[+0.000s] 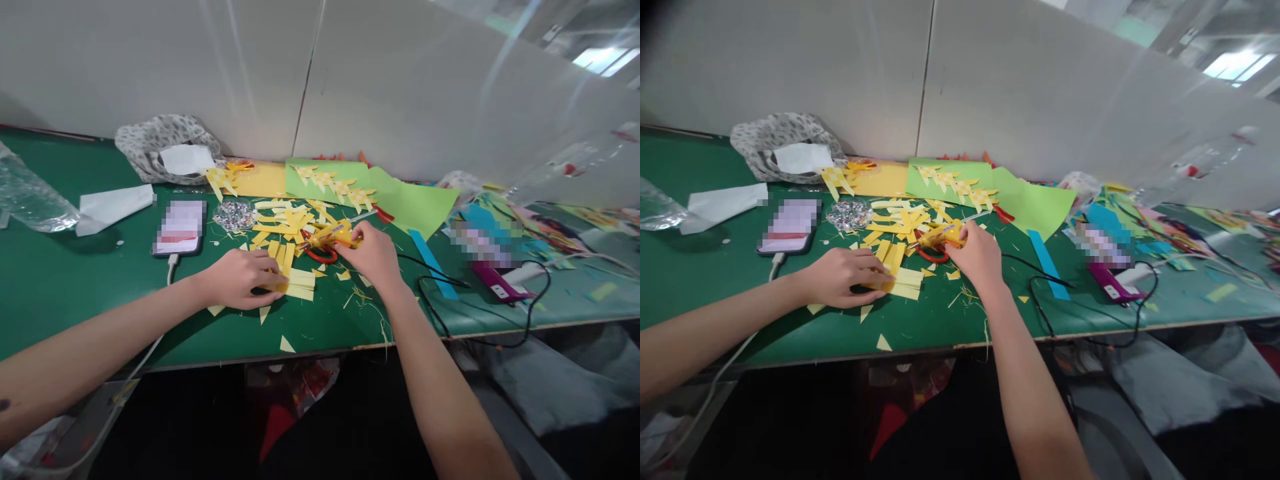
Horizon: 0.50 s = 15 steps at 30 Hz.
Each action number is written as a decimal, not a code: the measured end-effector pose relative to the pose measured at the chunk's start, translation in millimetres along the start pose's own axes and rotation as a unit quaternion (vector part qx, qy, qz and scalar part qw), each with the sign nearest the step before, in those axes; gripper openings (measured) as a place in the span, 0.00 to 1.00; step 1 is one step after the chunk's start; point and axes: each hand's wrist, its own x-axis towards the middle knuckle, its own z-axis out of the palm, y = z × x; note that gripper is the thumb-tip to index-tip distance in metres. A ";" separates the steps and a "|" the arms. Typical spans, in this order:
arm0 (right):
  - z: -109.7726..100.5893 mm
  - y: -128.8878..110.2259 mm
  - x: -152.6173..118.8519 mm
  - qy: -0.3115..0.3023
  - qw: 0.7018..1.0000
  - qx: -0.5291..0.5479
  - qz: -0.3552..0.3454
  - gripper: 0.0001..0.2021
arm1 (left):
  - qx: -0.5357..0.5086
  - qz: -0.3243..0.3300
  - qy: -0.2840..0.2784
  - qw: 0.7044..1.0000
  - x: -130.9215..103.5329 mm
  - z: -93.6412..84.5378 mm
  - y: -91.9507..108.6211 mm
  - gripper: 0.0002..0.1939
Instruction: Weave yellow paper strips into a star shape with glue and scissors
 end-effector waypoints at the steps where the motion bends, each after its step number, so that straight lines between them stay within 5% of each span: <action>1: 0.0 -0.8 0.0 0.001 1.000 -0.003 0.004 0.15 | 0.004 0.001 -0.004 1.000 0.1 -0.2 0.2 0.16; 15: 5.8 -2.2 -0.6 0.004 1.000 -0.008 -0.001 0.15 | 0.044 -0.006 -0.040 0.998 2.6 -5.6 7.8 0.19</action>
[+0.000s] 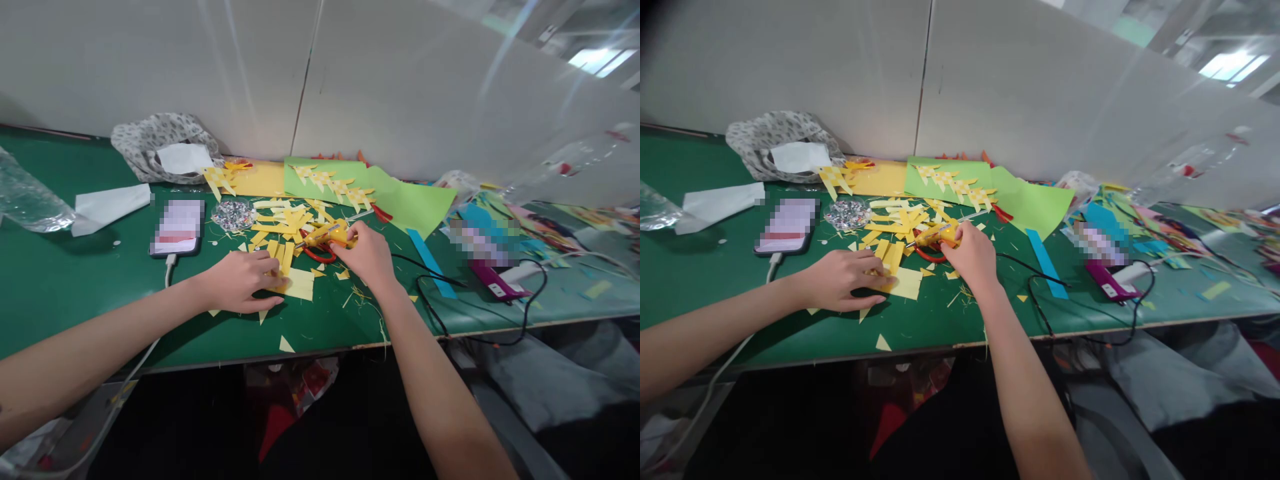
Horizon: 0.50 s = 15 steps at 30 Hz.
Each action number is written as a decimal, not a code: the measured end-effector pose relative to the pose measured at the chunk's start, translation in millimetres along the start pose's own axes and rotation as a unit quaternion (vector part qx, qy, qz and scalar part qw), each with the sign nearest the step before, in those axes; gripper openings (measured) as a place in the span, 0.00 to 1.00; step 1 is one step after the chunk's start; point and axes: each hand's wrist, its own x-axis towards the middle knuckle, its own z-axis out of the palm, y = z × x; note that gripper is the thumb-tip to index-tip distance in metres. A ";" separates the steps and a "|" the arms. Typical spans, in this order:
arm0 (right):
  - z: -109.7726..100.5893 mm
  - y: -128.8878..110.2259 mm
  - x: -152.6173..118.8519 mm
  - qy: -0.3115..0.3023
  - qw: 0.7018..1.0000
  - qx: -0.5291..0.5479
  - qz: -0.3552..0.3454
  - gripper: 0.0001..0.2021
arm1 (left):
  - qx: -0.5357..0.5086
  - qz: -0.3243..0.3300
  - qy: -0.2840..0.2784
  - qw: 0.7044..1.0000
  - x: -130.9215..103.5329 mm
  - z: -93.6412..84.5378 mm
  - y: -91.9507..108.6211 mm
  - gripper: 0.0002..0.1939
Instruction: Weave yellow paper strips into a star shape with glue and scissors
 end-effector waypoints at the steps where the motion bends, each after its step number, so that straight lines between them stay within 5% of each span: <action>1: -0.1 -0.2 0.1 0.000 1.000 0.001 0.001 0.14 | 0.002 0.000 -0.006 1.000 0.0 -0.1 0.1 0.19; 15: -1.8 0.5 -0.1 -0.002 1.000 0.003 0.002 0.14 | -0.001 0.007 0.027 1.000 -1.5 8.1 -3.8 0.15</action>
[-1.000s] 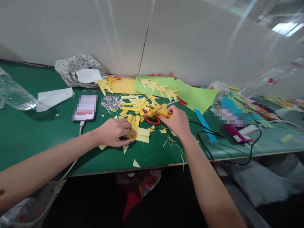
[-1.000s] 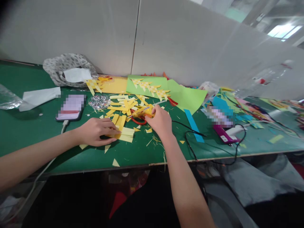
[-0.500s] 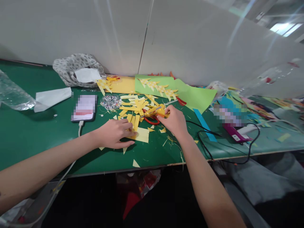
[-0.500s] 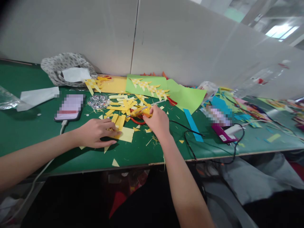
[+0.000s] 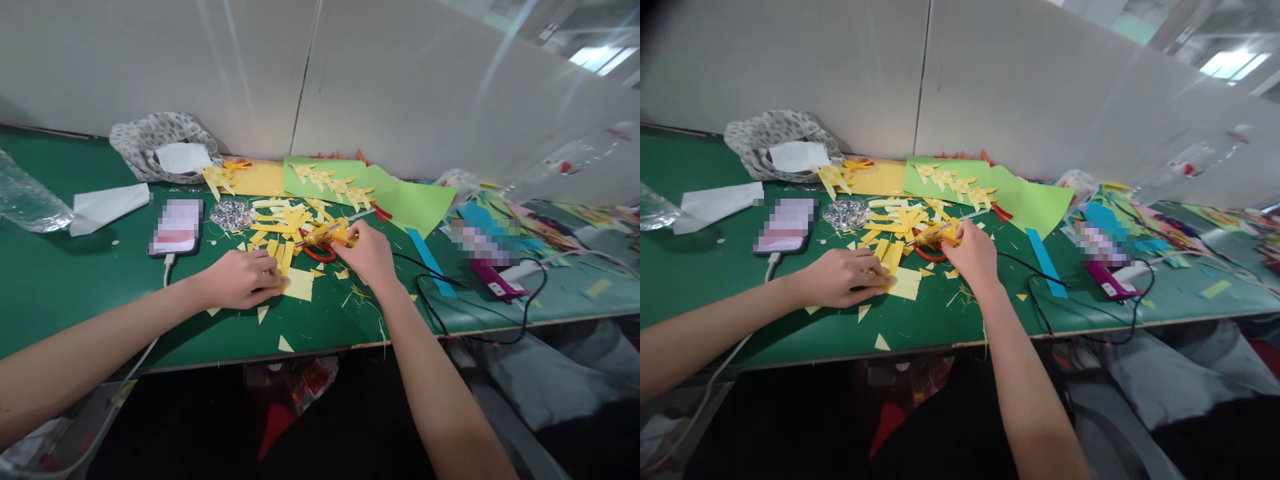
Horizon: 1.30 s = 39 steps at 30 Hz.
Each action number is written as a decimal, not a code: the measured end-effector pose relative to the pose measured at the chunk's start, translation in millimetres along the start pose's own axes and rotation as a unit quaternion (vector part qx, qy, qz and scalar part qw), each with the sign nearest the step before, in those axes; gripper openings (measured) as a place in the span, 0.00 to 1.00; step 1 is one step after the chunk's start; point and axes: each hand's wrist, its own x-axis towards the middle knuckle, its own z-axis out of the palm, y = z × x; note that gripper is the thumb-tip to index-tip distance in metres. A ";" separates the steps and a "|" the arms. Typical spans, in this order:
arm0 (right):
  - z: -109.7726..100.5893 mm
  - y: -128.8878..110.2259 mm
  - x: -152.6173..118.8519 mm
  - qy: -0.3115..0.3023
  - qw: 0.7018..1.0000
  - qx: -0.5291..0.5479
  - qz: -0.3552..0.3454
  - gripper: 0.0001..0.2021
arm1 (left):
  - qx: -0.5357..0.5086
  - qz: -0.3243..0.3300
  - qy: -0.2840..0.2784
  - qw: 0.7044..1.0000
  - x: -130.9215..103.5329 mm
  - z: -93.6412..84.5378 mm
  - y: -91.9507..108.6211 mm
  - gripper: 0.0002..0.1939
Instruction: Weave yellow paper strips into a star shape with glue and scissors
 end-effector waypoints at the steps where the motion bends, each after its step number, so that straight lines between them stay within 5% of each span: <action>1: -0.3 0.0 0.0 0.001 1.000 0.000 0.000 0.14 | -0.001 -0.001 0.000 1.000 0.1 -0.1 0.1 0.15; 10: -3.3 2.7 0.8 0.019 1.000 0.001 0.016 0.14 | 0.023 -0.001 0.003 1.000 0.6 2.3 -1.6 0.16; 15: -6.1 7.7 3.9 0.080 0.996 0.006 0.050 0.14 | 0.048 0.017 0.037 0.998 1.2 3.1 -1.3 0.15; 20: -11.3 9.5 4.4 0.150 0.985 0.024 0.075 0.13 | -0.016 -0.097 0.093 0.991 1.1 2.5 0.8 0.14; 23: -12.8 9.0 4.7 0.149 0.985 0.023 0.081 0.13 | -0.177 -0.261 0.167 0.934 2.3 -1.4 -1.9 0.10; 28: -6.8 3.8 3.2 0.084 0.994 -0.016 0.066 0.13 | -0.509 -0.419 0.300 0.689 6.8 -6.5 -15.0 0.11; 31: 0.8 -0.9 0.6 0.041 0.998 -0.041 0.034 0.12 | -0.614 -0.420 0.299 0.598 7.5 -3.4 -20.5 0.11; 34: 6.6 -3.3 -1.4 0.010 0.997 -0.081 0.013 0.11 | -0.639 -0.411 0.280 0.586 6.1 1.3 -21.1 0.11; 39: 5.9 -3.5 -2.4 0.005 0.993 -0.121 -0.013 0.10 | -0.638 -0.374 0.216 0.637 5.2 1.2 -15.8 0.17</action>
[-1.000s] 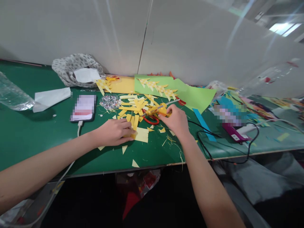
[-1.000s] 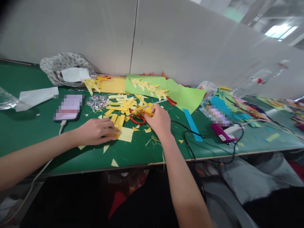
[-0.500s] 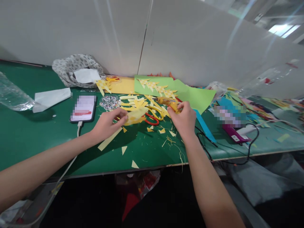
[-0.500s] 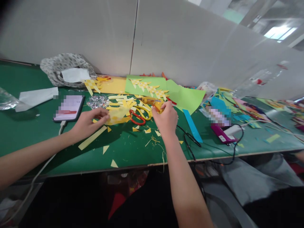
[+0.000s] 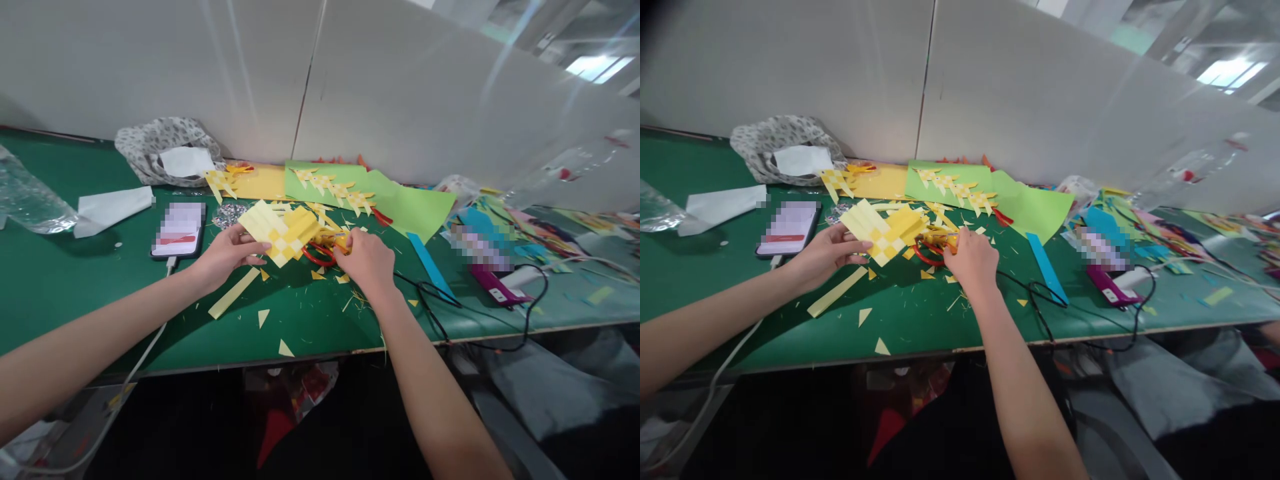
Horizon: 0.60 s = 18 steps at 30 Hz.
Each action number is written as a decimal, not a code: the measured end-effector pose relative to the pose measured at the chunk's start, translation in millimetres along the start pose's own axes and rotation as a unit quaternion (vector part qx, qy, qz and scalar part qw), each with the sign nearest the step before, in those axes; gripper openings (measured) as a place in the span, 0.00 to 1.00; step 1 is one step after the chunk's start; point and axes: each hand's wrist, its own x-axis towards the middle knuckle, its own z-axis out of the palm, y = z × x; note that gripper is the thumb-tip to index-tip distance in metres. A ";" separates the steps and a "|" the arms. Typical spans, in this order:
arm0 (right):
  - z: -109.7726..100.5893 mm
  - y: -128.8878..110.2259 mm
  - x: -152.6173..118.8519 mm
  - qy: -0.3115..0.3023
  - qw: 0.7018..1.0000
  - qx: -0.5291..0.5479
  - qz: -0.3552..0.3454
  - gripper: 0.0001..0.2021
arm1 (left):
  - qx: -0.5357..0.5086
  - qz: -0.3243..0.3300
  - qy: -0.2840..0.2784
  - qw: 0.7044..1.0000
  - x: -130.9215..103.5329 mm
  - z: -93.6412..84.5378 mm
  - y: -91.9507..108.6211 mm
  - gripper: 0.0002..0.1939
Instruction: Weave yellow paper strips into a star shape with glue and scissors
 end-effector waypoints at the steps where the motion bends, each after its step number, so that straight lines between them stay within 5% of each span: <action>1: -1.6 -0.6 -0.4 0.009 1.000 0.005 -0.003 0.10 | 0.015 -0.003 -0.022 1.000 -1.4 1.4 1.3 0.19; 6: -12.9 -14.3 -7.5 0.106 0.984 0.142 -0.007 0.10 | 0.089 -0.033 -0.117 0.989 -9.6 11.0 7.5 0.22; 12: -18.8 -38.6 -19.5 -0.046 0.892 0.441 -0.085 0.12 | 0.145 -0.036 -0.187 0.971 -13.5 17.0 7.8 0.09; 18: -13.2 -55.8 -28.6 -0.032 0.860 0.503 -0.079 0.08 | 0.133 -0.063 -0.151 0.977 -12.4 16.9 5.6 0.11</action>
